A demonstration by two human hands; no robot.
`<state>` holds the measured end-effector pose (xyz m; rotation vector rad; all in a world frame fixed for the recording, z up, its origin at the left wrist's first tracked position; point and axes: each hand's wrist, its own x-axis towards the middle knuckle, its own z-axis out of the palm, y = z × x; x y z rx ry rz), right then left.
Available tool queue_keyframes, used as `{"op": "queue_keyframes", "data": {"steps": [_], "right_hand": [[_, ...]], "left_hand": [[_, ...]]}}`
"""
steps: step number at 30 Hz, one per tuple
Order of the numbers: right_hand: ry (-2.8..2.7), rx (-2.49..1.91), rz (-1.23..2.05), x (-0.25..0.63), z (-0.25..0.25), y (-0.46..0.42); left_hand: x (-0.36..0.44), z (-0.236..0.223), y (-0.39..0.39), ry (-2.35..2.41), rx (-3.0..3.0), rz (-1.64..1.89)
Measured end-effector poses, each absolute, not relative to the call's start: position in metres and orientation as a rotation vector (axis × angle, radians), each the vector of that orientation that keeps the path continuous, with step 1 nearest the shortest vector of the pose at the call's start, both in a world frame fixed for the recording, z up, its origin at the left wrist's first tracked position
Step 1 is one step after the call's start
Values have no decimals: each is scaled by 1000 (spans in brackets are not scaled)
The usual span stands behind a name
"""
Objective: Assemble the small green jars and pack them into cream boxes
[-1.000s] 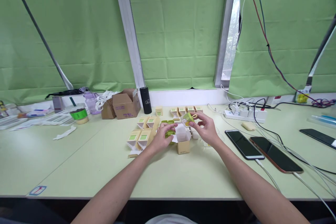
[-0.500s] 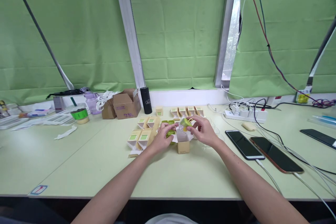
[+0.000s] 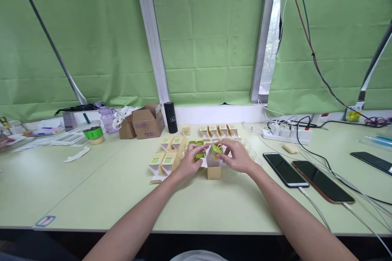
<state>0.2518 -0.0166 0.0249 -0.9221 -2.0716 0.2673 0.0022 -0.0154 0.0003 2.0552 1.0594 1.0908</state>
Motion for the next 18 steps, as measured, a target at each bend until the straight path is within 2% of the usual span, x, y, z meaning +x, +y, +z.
{"op": "queue_keyframes", "data": {"steps": [18], "right_hand": [[-2188,-970,222,245,26,-29]], "left_hand": [[2,-5,-13,1042,2024,1119]]}}
